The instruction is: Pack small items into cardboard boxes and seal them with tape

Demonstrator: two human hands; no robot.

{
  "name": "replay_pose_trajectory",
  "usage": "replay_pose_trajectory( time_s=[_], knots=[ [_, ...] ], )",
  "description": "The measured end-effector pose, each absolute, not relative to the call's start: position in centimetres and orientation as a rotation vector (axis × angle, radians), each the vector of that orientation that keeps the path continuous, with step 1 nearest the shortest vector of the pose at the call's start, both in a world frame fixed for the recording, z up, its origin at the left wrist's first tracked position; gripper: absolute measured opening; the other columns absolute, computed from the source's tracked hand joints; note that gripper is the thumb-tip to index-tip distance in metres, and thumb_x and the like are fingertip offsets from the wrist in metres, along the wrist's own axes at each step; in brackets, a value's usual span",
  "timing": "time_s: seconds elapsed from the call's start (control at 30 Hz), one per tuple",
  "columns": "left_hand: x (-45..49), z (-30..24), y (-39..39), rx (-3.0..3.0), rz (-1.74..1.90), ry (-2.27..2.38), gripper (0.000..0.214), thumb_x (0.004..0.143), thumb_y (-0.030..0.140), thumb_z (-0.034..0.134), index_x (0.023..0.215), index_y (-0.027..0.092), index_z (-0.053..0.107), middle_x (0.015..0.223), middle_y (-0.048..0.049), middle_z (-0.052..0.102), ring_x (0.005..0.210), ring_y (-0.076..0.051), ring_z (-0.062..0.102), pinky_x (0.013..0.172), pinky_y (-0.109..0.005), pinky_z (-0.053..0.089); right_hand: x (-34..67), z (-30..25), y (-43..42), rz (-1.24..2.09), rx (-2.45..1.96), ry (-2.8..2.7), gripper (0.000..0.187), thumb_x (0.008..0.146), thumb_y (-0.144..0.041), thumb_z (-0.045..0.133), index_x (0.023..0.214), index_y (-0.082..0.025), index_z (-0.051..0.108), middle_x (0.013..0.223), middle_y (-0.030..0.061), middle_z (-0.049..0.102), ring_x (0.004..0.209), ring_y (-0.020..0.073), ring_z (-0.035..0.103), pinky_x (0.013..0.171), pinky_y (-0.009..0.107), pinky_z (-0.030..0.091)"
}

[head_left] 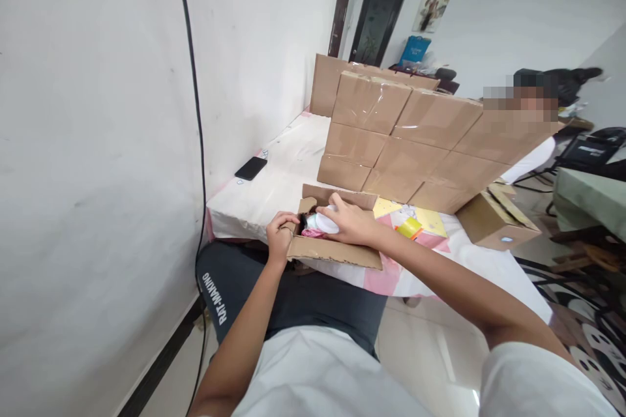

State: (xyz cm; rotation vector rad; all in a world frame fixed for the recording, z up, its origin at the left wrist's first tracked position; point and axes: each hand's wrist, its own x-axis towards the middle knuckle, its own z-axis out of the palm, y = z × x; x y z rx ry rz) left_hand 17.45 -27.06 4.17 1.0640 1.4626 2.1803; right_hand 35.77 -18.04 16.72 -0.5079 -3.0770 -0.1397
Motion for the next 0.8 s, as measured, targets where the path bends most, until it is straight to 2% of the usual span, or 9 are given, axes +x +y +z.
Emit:
replay_pose_trajectory(
  time_s=[0.2, 0.3, 0.4, 0.47, 0.57, 0.7, 0.8],
  knots=[
    [18.1, 4.6, -27.1, 1.131, 2.147, 1.473, 0.032, 0.052, 0.014, 0.041, 0.063, 0.02, 0.071, 0.08, -0.0048, 0.068, 0.084, -0.019, 0.064, 0.079, -0.029, 0.048, 36.8, 15.5, -17.2, 0.011, -0.726, -3.07, 0.055, 0.09, -0.039, 0.069, 0.138, -0.02, 0.05, 0.127, 0.0131, 0.048, 0.087, 0.0224, 0.065, 0.079, 0.038, 0.052],
    [18.1, 4.6, -27.3, 1.156, 2.141, 1.482, 0.032, 0.052, 0.014, 0.04, 0.063, 0.02, 0.07, 0.079, -0.0049, 0.066, 0.083, -0.019, 0.064, 0.077, -0.029, 0.048, 37.9, 15.2, -17.5, 0.249, -0.688, -3.057, 0.053, 0.089, -0.04, 0.071, 0.134, -0.02, 0.051, 0.125, 0.0123, 0.056, 0.097, 0.0259, 0.066, 0.083, 0.038, 0.052],
    [18.0, 4.5, -27.6, 1.178, 2.131, 1.501, 0.033, 0.051, 0.014, 0.041, 0.063, 0.02, 0.07, 0.079, -0.0046, 0.066, 0.082, -0.019, 0.064, 0.077, -0.029, 0.048, 39.1, 15.1, -18.1, 0.423, -0.53, -3.049, 0.036, 0.097, -0.029, 0.06, 0.132, -0.021, 0.053, 0.123, 0.0109, 0.065, 0.106, 0.0245, 0.066, 0.085, 0.034, 0.051],
    [18.0, 4.4, -28.0, 1.192, 2.119, 1.513, 0.033, 0.052, 0.013, 0.041, 0.064, 0.02, 0.071, 0.08, -0.0045, 0.067, 0.083, -0.019, 0.064, 0.077, -0.029, 0.048, 39.8, 14.8, -18.9, 0.429, -0.437, -3.067, 0.025, 0.102, -0.025, 0.049, 0.125, -0.021, 0.059, 0.115, 0.0099, 0.07, 0.1, 0.0225, 0.067, 0.082, 0.033, 0.05],
    [18.0, 4.2, -28.7, 1.206, 2.103, 1.525, 0.033, 0.051, 0.012, 0.041, 0.063, 0.02, 0.071, 0.081, -0.0043, 0.067, 0.083, -0.02, 0.064, 0.077, -0.03, 0.048, 40.4, 14.0, -20.2, 0.404, -0.314, -3.097, 0.029, 0.107, -0.025, 0.039, 0.119, -0.02, 0.064, 0.102, 0.0094, 0.071, 0.092, 0.021, 0.067, 0.079, 0.032, 0.05],
    [17.9, 4.0, -29.6, 1.25, 2.094, 1.541, 0.034, 0.053, 0.01, 0.041, 0.064, 0.02, 0.072, 0.08, -0.0035, 0.067, 0.081, -0.019, 0.064, 0.074, -0.029, 0.048, 40.6, 12.5, -21.5, 0.318, -0.337, -3.055, 0.03, 0.106, -0.024, 0.039, 0.121, -0.02, 0.065, 0.111, 0.0125, 0.07, 0.099, 0.0227, 0.065, 0.084, 0.034, 0.05],
    [17.9, 4.1, -29.9, 1.302, 2.081, 1.55, 0.036, 0.054, 0.007, 0.041, 0.065, 0.02, 0.073, 0.081, -0.0028, 0.067, 0.079, -0.018, 0.065, 0.073, -0.028, 0.048, 40.5, 12.2, -21.7, 0.284, -0.452, -3.061, 0.026, 0.105, -0.025, 0.042, 0.112, -0.019, 0.066, 0.104, 0.0121, 0.07, 0.096, 0.0244, 0.064, 0.084, 0.037, 0.05]
  ],
)
